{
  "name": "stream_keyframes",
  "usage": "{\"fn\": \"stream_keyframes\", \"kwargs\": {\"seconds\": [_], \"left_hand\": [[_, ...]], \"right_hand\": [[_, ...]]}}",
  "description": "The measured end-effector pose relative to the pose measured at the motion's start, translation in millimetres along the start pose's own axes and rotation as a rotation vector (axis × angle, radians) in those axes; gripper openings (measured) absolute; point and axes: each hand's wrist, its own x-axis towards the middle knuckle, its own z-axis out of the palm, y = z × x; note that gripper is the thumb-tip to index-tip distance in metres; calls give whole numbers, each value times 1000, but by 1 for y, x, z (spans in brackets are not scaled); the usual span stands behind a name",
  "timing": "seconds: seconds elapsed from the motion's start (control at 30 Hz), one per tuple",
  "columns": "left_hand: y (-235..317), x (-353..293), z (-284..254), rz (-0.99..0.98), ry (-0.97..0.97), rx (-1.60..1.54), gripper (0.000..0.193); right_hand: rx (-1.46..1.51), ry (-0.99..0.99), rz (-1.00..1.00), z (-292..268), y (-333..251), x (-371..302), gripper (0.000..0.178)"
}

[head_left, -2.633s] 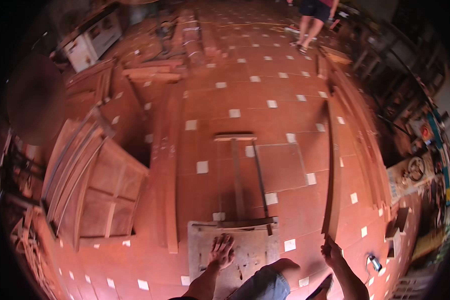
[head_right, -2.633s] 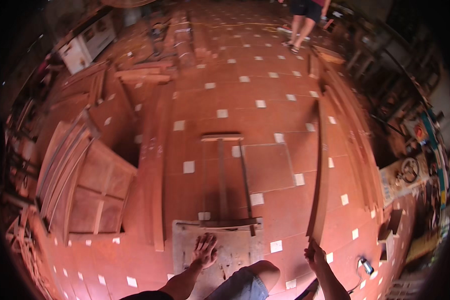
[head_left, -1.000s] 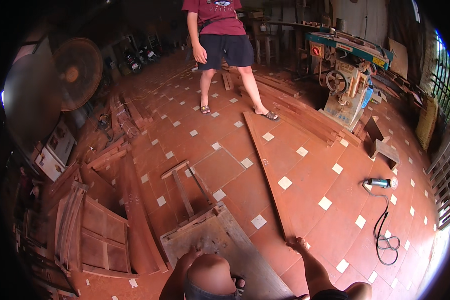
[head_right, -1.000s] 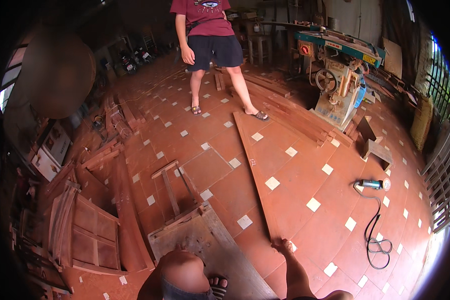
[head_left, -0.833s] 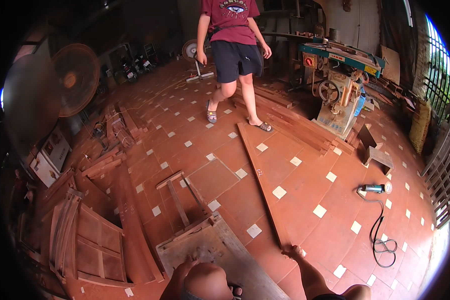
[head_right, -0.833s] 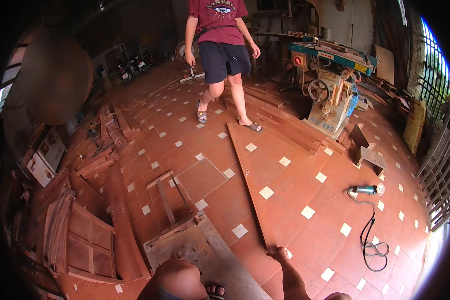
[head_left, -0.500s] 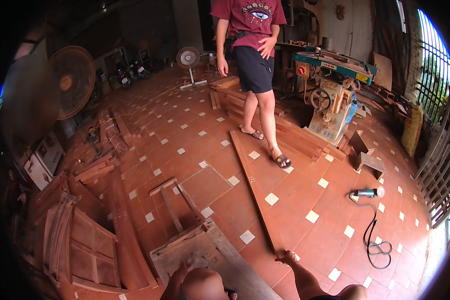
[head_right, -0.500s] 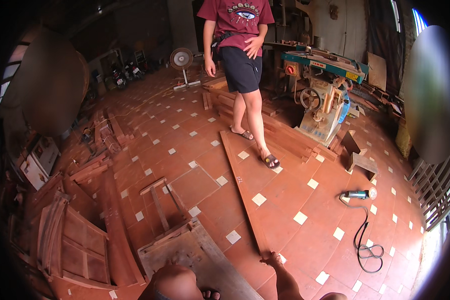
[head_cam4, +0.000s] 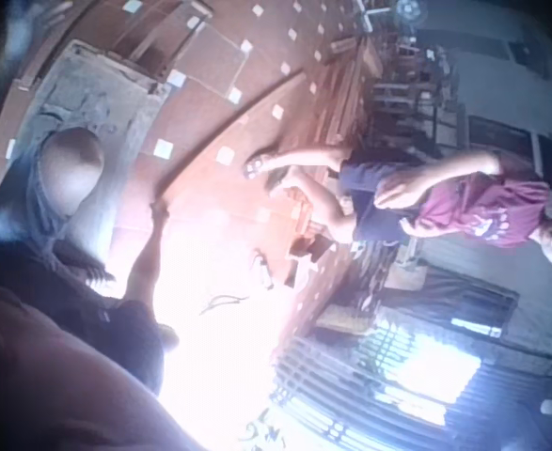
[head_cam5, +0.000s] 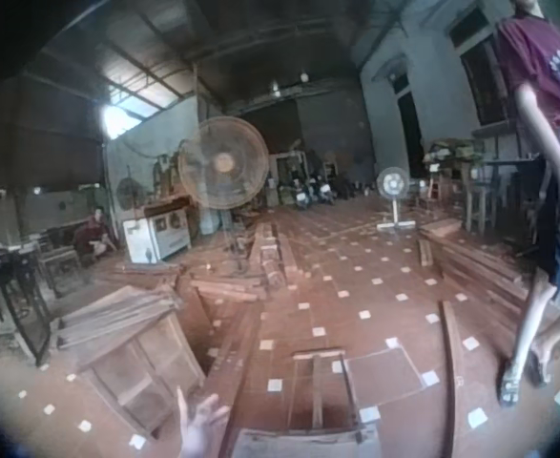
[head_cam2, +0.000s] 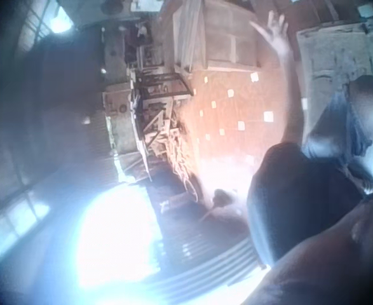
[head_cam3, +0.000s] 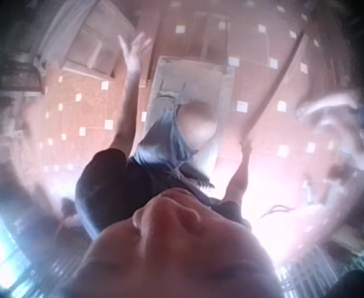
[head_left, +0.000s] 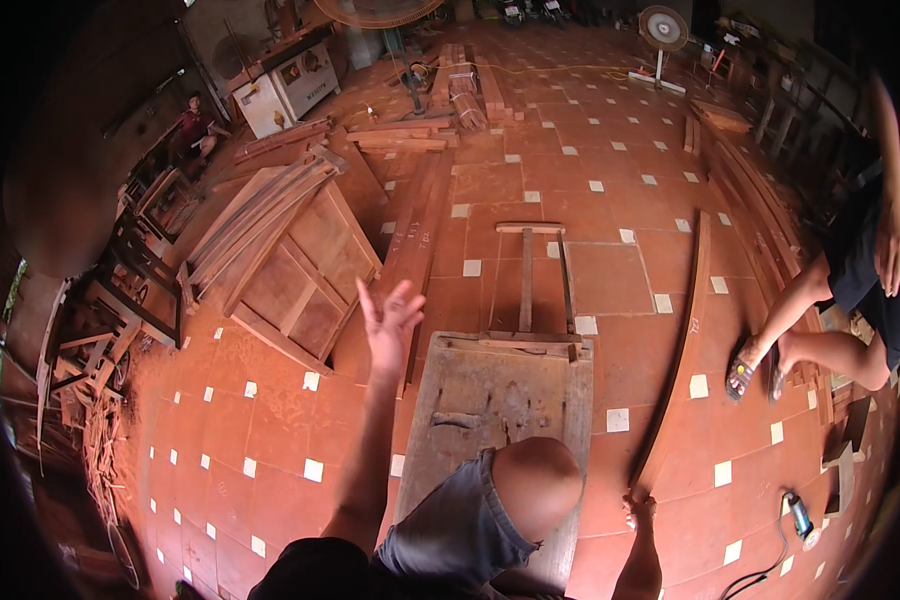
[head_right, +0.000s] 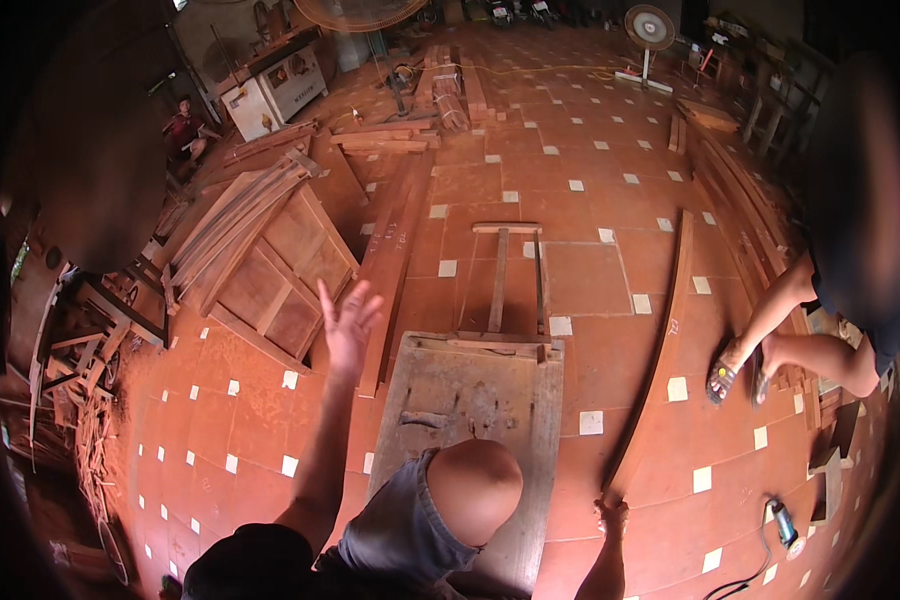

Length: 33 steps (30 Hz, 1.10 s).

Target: The person sits on the floor and uses a hand saw to cut a long wooden plank into smaller pieces. After finishing the cuts, the person stands, walks to a workbench, picks up a pair of scissors, and cuts a piece of cardboard.

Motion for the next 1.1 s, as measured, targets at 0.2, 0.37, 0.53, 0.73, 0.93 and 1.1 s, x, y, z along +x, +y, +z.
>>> {"fn": "stream_keyframes", "kwargs": {"seconds": [0.2,0.37,0.53,0.73,0.93,1.1], "left_hand": [[-40,40,-37,-253,-91,387,53],[-191,24,4,-62,-633,1001,56],[-246,26,45,-48,-874,1481,93],[-311,75,43,-193,-1019,1449,93],[-307,54,72,-258,-1194,1276,92],[-289,62,80,-267,-1173,1227,84]], "right_hand": [[35,-14,10,1,-3,-3,52],[-93,290,-89,-20,22,5,57],[10,208,-118,-1,-27,-24,72],[-235,277,89,25,-58,-11,80],[-373,200,181,7,-40,-25,87],[-589,206,216,-71,-95,-12,92]]}}
